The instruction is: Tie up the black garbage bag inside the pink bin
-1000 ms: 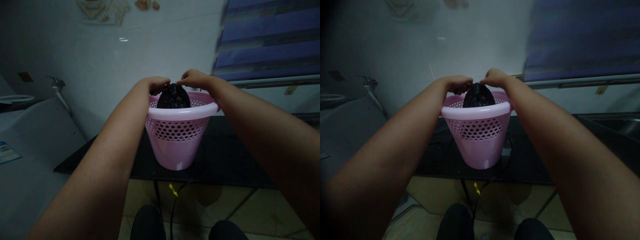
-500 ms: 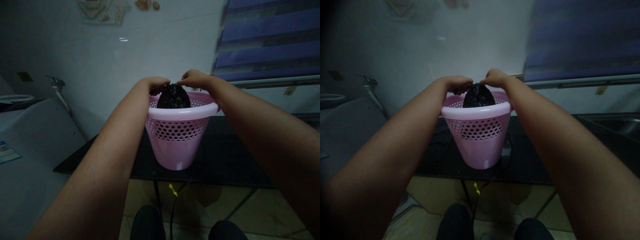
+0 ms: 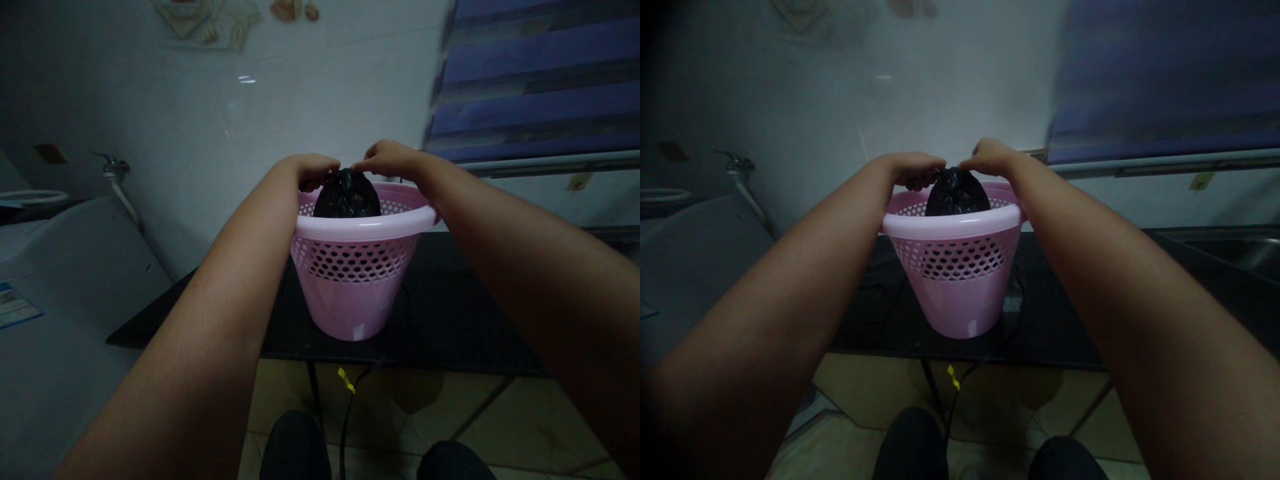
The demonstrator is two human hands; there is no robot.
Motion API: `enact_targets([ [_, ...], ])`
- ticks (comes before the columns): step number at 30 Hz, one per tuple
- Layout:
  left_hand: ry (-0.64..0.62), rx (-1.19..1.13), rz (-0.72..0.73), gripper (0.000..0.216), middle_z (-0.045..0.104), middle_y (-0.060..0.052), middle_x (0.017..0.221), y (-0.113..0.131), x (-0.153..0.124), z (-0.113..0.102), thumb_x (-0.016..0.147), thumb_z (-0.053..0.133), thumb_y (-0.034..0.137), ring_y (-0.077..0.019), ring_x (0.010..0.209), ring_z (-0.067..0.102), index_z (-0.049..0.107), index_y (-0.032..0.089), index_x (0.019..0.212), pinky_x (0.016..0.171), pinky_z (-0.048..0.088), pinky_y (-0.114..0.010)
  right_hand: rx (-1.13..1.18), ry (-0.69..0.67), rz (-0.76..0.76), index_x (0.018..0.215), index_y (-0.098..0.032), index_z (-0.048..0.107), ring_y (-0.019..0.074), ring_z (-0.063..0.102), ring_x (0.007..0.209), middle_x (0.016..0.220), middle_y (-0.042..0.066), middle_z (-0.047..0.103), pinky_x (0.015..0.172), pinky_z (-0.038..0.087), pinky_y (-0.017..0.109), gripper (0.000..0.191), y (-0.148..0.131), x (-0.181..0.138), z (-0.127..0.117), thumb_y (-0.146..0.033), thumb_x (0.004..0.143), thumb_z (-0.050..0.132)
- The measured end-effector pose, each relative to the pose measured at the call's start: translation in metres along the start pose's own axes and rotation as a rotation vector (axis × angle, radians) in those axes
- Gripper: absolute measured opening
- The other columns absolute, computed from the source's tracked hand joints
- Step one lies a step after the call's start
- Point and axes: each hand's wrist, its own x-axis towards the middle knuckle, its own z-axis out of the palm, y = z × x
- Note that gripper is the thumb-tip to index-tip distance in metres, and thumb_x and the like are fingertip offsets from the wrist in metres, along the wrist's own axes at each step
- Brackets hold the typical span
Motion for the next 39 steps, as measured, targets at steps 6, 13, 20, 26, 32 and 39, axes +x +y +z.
enact_targets([
  [6, 0.001, -0.005, -0.006, 0.025, 0.03, 0.001, 0.048, 0.0, 0.0001, -0.0001, 0.069, 0.043, 0.031, -0.0113, 0.046, 0.028, 0.057, 0.017, 0.084, 0.05, 0.022, -0.027, 0.001, 0.002, 0.012, 0.093, -0.004, 0.065, 0.0183, 0.054, 0.074, 0.081, 0.013, 0.06, 0.066, 0.041, 0.029, 0.039, 0.0004, 0.0007, -0.0001, -0.04, 0.079, 0.058],
  [13, 0.005, -0.003, -0.011, 0.022, 0.03, 0.001, 0.051, 0.0015, -0.0022, 0.0003, 0.069, 0.043, 0.03, -0.0115, 0.048, 0.03, 0.057, 0.018, 0.081, 0.051, 0.023, -0.027, 0.013, 0.004, 0.017, 0.094, -0.004, 0.065, 0.0183, 0.054, 0.073, 0.083, 0.014, 0.06, 0.066, 0.041, 0.03, 0.04, 0.0021, 0.0026, 0.0007, -0.04, 0.08, 0.058],
  [20, 0.006, 0.016, -0.004, 0.021, 0.03, 0.0, 0.052, 0.0019, -0.0023, 0.0003, 0.069, 0.042, 0.029, -0.011, 0.048, 0.029, 0.056, 0.018, 0.08, 0.051, 0.023, -0.027, 0.016, 0.005, 0.022, 0.094, -0.005, 0.066, 0.0179, 0.053, 0.069, 0.079, 0.013, 0.059, 0.064, 0.041, 0.031, 0.039, 0.0029, 0.0038, 0.0012, -0.04, 0.08, 0.058],
  [26, 0.004, 0.019, 0.0, 0.025, 0.03, 0.0, 0.05, 0.0003, -0.0001, 0.0, 0.068, 0.043, 0.031, -0.0115, 0.048, 0.03, 0.057, 0.017, 0.084, 0.05, 0.024, -0.027, 0.016, 0.005, 0.024, 0.094, -0.004, 0.065, 0.0176, 0.053, 0.07, 0.079, 0.013, 0.059, 0.063, 0.041, 0.03, 0.04, 0.0019, 0.0019, 0.001, -0.041, 0.079, 0.058],
  [32, 0.019, 0.019, -0.015, 0.023, 0.03, 0.001, 0.05, 0.001, -0.0014, 0.0003, 0.07, 0.042, 0.03, -0.0106, 0.047, 0.03, 0.058, 0.017, 0.083, 0.049, 0.024, -0.026, 0.011, 0.001, 0.02, 0.097, -0.005, 0.066, 0.0188, 0.053, 0.073, 0.082, 0.014, 0.06, 0.064, 0.041, 0.03, 0.042, 0.0017, 0.001, 0.0007, -0.042, 0.08, 0.057],
  [39, -0.004, -0.013, -0.014, 0.019, 0.029, 0.001, 0.05, 0.0005, -0.0018, 0.0001, 0.07, 0.043, 0.029, -0.0096, 0.045, 0.026, 0.055, 0.018, 0.08, 0.048, 0.022, -0.026, 0.012, -0.012, 0.019, 0.099, -0.005, 0.065, 0.0195, 0.054, 0.076, 0.087, 0.015, 0.06, 0.067, 0.041, 0.031, 0.044, 0.0022, 0.0009, 0.0005, -0.043, 0.08, 0.055],
])
